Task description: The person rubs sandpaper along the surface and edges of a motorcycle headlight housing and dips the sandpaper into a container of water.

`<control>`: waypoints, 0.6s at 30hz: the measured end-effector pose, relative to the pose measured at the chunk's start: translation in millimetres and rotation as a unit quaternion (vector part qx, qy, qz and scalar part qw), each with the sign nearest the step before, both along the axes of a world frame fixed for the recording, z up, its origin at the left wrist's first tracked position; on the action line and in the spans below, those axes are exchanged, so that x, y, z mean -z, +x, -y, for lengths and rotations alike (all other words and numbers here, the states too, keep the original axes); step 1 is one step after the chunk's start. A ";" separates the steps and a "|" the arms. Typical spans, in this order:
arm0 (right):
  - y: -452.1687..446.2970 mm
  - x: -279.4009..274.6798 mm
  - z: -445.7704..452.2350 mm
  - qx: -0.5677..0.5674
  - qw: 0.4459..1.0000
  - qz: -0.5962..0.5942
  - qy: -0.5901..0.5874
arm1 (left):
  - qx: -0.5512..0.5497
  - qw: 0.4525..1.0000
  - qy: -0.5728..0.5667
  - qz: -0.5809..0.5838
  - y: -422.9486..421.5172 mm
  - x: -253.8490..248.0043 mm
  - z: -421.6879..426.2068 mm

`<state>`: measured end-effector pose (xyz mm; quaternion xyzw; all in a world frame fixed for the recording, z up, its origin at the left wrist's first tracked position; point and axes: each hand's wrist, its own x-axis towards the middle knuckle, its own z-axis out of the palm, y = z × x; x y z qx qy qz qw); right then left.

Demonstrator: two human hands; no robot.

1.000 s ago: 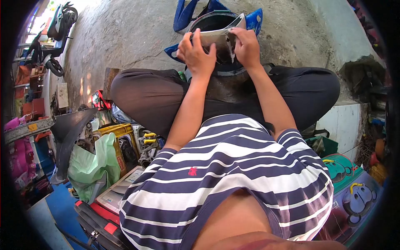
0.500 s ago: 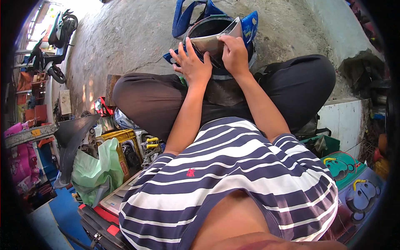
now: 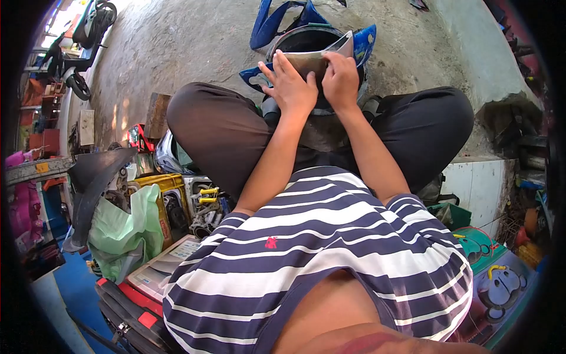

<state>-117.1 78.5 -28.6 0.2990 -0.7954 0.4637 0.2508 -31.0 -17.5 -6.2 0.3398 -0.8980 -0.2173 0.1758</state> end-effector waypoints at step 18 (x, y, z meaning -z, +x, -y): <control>-7.8 3.4 -2.0 -0.014 0.999 -0.011 -0.041 | 0.036 0.999 0.001 0.003 5.8 5.9 16.0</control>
